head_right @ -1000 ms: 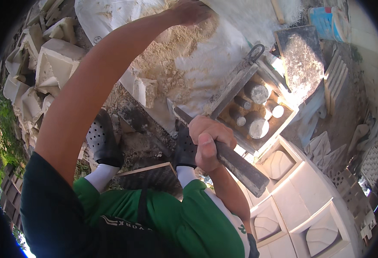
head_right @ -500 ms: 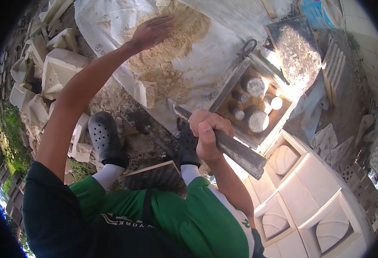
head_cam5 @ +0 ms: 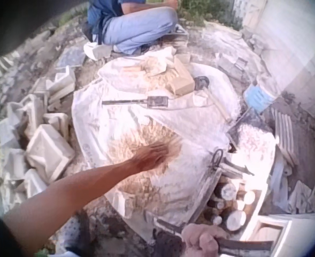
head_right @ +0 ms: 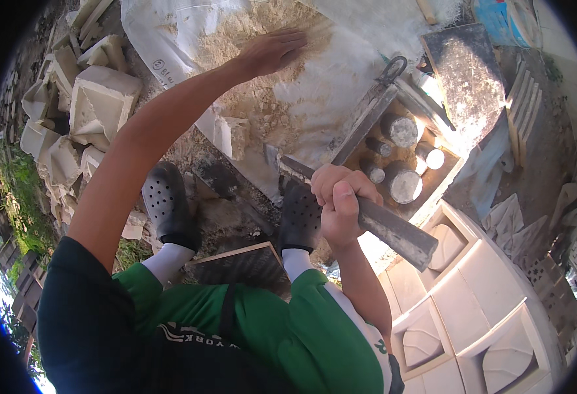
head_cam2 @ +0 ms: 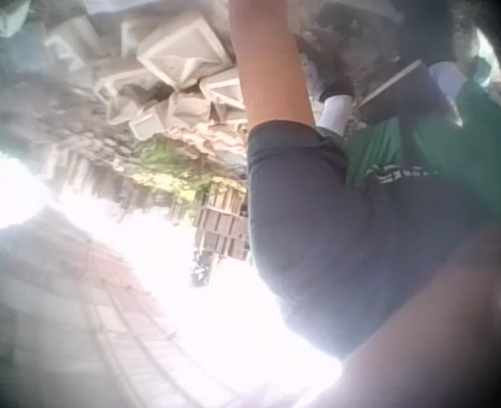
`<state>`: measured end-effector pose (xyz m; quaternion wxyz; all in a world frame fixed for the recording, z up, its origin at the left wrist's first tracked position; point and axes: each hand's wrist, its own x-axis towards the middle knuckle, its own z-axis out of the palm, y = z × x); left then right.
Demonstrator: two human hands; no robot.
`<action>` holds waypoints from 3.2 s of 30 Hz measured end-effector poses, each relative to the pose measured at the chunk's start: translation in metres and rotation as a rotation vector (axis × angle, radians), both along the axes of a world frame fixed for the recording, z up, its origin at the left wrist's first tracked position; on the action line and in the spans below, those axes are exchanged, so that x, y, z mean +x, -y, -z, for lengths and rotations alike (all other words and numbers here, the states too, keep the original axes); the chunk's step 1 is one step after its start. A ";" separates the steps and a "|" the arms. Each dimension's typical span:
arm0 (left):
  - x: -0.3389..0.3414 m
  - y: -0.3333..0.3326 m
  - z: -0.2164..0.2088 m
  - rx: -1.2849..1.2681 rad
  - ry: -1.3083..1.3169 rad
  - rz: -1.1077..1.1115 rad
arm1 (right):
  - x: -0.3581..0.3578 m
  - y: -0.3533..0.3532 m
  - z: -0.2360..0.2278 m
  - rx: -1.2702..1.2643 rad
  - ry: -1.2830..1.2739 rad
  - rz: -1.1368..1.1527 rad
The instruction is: The person moves a mold containing cylindrical casts aside, gathers stone powder and fragments on a sheet by hand, and shapes a stone piece using a chisel and a hammer.
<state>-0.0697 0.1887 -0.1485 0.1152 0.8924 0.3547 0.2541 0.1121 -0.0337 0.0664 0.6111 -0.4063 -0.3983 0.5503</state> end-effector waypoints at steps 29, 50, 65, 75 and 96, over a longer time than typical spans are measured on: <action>-0.086 0.047 -0.014 0.085 -0.270 -0.160 | -0.008 0.004 0.001 0.011 0.028 -0.015; -0.031 0.056 -0.009 -0.076 -0.007 -0.374 | -0.015 0.002 0.007 0.112 -0.008 -0.022; -0.055 0.009 -0.002 -0.156 -0.208 -0.310 | -0.017 0.005 0.001 0.067 0.141 -0.078; -0.075 0.011 -0.042 -0.413 -0.305 -0.311 | -0.013 0.006 0.000 0.057 0.137 -0.028; -0.089 -0.003 -0.059 -1.517 0.497 -0.385 | -0.013 0.005 0.001 0.055 0.104 -0.030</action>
